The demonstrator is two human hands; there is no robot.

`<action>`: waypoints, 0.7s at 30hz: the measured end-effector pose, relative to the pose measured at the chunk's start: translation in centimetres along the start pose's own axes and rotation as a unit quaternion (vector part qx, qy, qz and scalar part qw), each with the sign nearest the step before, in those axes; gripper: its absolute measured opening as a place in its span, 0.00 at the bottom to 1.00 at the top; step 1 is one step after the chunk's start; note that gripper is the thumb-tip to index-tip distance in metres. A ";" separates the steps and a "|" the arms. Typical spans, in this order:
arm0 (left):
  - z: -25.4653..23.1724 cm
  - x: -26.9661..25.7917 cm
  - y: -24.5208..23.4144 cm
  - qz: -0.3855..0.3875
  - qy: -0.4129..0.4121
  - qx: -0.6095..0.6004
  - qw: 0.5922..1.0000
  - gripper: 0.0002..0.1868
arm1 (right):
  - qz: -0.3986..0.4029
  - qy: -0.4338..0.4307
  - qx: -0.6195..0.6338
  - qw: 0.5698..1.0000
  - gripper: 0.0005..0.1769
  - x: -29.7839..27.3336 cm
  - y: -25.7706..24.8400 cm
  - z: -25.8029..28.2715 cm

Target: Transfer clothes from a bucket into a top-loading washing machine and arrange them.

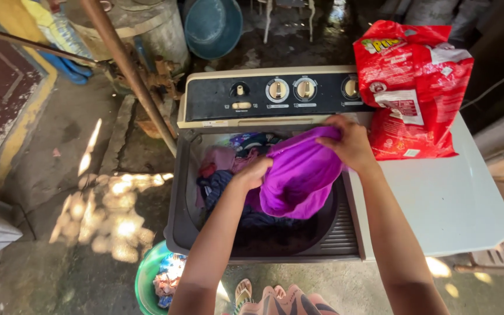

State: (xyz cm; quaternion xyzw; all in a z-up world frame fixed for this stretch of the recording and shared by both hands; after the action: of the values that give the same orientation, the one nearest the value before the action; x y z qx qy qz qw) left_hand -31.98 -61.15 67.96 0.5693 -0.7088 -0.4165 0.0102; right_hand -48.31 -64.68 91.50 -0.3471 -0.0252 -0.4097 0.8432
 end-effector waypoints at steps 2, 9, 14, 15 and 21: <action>0.0 1.5 -1.0 0.025 -0.002 -0.011 1.000 0.12 | -0.072 0.058 0.042 0.995 0.13 -2.9 2.0 -5.6; -1.6 0.4 3.5 0.156 0.092 0.027 0.983 0.12 | -0.082 0.130 0.580 0.800 0.18 -4.0 18.2 -14.9; -6.5 -11.8 8.3 0.064 0.139 0.063 0.986 0.20 | -0.206 0.188 0.315 0.907 0.11 0.5 11.7 -9.7; -8.9 -14.8 9.3 -0.023 0.195 0.157 0.968 0.22 | -0.215 0.169 0.294 0.916 0.10 1.8 10.0 -7.8; -14.4 -18.9 7.1 -0.316 0.151 0.394 0.850 0.22 | -0.230 0.087 0.587 0.771 0.11 4.5 7.2 5.6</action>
State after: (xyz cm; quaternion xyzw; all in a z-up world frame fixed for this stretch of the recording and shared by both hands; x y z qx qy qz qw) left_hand -23.99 -54.04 90.30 0.7745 -0.5852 0.0080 -0.2399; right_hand -38.87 -61.22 93.13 0.2690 -0.2668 -0.5254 0.7618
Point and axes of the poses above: each hand's wrist, its own x-axis towards the middle knuckle, its own y-axis out of the palm, z = x × y, the point moved 10 cm from there along x, towards the middle knuckle, and after that the axes turned 10 degrees about -y, right-handed, at the moved point
